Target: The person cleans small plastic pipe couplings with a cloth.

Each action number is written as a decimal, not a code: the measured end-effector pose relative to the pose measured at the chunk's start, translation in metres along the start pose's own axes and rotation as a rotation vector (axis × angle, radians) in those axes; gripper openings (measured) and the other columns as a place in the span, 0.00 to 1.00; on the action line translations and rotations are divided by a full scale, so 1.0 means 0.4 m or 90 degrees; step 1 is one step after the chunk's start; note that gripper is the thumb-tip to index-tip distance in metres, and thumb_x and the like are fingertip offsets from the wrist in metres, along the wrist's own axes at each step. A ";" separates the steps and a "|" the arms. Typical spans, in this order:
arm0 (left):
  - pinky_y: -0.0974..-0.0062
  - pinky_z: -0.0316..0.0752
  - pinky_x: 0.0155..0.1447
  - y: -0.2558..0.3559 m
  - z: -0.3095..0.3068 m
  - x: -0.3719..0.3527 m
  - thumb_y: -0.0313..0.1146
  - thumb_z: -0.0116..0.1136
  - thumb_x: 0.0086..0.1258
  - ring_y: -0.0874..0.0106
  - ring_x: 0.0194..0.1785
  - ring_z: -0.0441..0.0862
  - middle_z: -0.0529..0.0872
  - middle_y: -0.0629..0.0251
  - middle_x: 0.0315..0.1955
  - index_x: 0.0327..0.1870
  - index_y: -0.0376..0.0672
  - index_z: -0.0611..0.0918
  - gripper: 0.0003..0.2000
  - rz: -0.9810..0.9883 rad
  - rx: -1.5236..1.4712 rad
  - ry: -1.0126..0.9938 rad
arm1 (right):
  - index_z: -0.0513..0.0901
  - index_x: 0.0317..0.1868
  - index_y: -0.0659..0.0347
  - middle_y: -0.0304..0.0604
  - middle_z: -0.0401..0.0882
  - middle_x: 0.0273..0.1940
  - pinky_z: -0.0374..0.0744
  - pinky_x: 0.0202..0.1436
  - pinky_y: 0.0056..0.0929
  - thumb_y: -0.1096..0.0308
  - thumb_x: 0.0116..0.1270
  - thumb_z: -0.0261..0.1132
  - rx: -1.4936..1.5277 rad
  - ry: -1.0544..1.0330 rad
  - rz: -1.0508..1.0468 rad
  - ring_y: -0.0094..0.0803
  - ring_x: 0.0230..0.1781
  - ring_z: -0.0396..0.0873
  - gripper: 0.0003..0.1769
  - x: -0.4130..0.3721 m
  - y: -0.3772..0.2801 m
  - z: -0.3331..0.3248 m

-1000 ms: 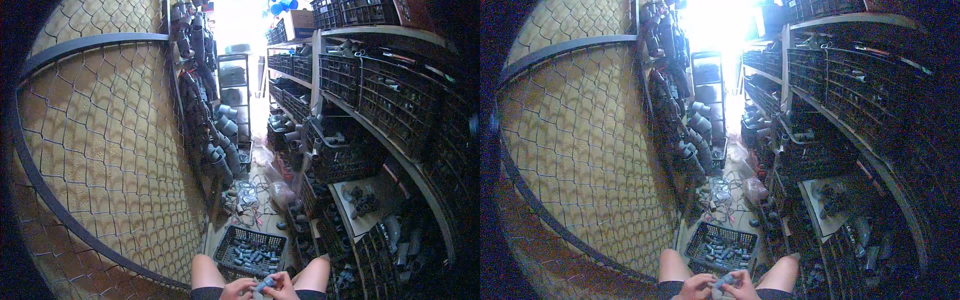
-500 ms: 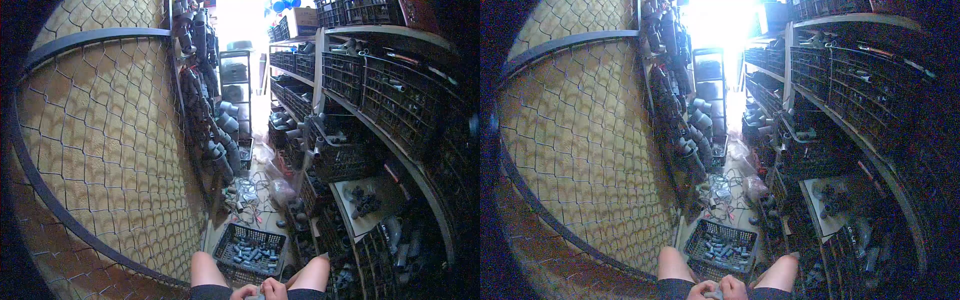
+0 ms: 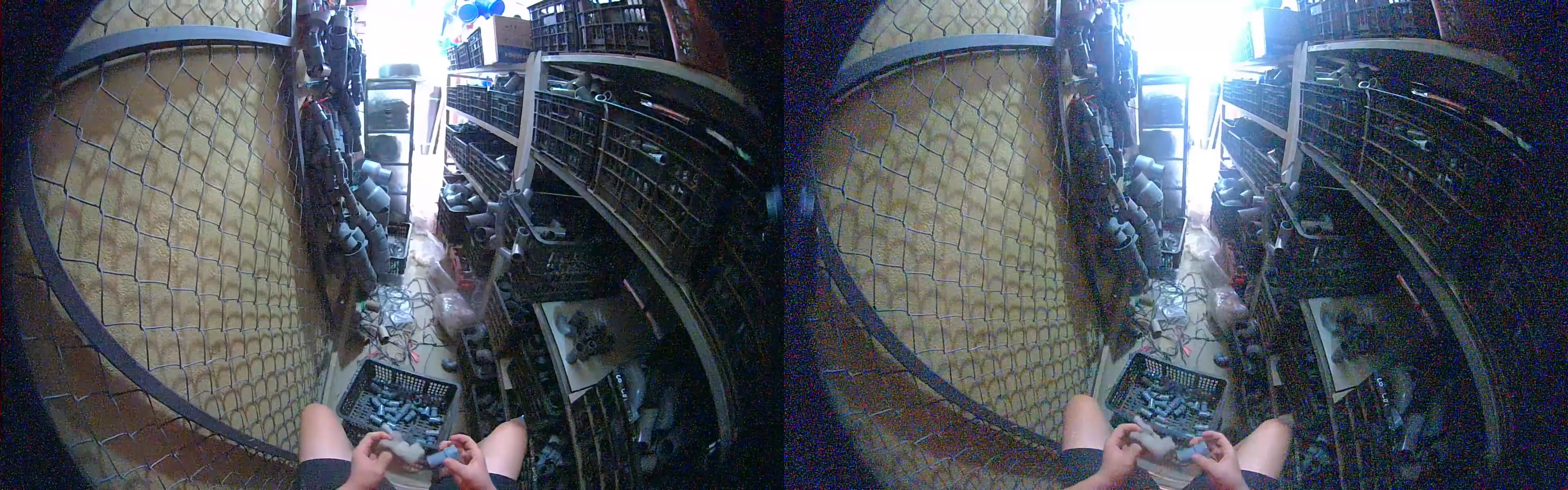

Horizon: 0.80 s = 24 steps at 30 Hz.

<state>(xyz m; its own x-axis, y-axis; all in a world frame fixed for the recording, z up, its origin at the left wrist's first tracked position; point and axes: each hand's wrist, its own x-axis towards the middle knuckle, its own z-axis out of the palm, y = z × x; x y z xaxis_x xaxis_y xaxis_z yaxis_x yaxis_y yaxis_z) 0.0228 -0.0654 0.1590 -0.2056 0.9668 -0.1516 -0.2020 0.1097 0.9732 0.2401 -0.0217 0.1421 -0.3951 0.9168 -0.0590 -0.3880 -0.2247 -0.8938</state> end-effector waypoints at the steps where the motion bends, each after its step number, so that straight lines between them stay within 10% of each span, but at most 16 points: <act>1: 0.75 0.78 0.49 0.037 0.010 -0.003 0.21 0.56 0.61 0.75 0.45 0.80 0.80 0.64 0.44 0.53 0.40 0.74 0.18 0.041 -0.008 0.005 | 0.66 0.62 0.59 0.42 0.77 0.48 0.77 0.48 0.24 0.77 0.61 0.67 0.001 0.000 -0.001 0.27 0.47 0.77 0.29 0.003 0.007 -0.002; 4: 0.69 0.76 0.55 0.054 0.055 -0.003 0.27 0.59 0.64 0.67 0.52 0.79 0.78 0.56 0.50 0.52 0.40 0.76 0.15 0.111 -0.018 0.036 | 0.71 0.60 0.63 0.40 0.79 0.47 0.78 0.43 0.22 0.72 0.64 0.67 0.185 -0.051 0.060 0.23 0.41 0.78 0.24 -0.002 0.075 -0.025; 7: 0.65 0.74 0.55 0.115 0.096 -0.009 0.26 0.53 0.66 0.58 0.53 0.78 0.77 0.51 0.52 0.48 0.38 0.77 0.11 0.447 0.234 -0.077 | 0.67 0.66 0.62 0.37 0.78 0.49 0.79 0.40 0.19 0.65 0.65 0.69 0.253 -0.133 0.146 0.21 0.41 0.78 0.32 -0.006 0.150 -0.046; 13: 0.59 0.70 0.61 0.088 0.064 0.000 0.35 0.61 0.64 0.52 0.58 0.75 0.75 0.50 0.57 0.43 0.38 0.81 0.12 0.265 0.362 -0.233 | 0.61 0.70 0.56 0.39 0.78 0.50 0.80 0.43 0.23 0.65 0.64 0.70 0.007 -0.062 0.023 0.23 0.43 0.78 0.37 -0.006 0.126 0.005; 16: 0.60 0.70 0.63 0.111 0.046 0.022 0.36 0.62 0.66 0.57 0.58 0.74 0.76 0.50 0.54 0.48 0.38 0.80 0.14 0.397 0.509 -0.359 | 0.58 0.71 0.54 0.41 0.78 0.52 0.80 0.46 0.25 0.62 0.64 0.70 0.021 -0.068 0.080 0.26 0.47 0.78 0.39 -0.024 0.120 -0.002; 24: 0.56 0.57 0.70 0.114 0.014 0.003 0.40 0.63 0.66 0.52 0.68 0.62 0.67 0.49 0.64 0.49 0.40 0.83 0.15 0.202 0.280 -0.531 | 0.57 0.71 0.54 0.47 0.79 0.52 0.81 0.47 0.37 0.58 0.67 0.67 0.054 -0.077 0.104 0.40 0.48 0.81 0.38 -0.067 0.187 0.001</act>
<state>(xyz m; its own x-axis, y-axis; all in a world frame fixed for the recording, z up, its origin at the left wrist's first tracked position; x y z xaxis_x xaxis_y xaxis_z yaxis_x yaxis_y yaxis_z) 0.0187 -0.0580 0.2040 0.5840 0.8009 0.1323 0.1539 -0.2692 0.9507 0.2215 -0.0633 0.0771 -0.5531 0.8209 -0.1423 -0.3766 -0.3987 -0.8362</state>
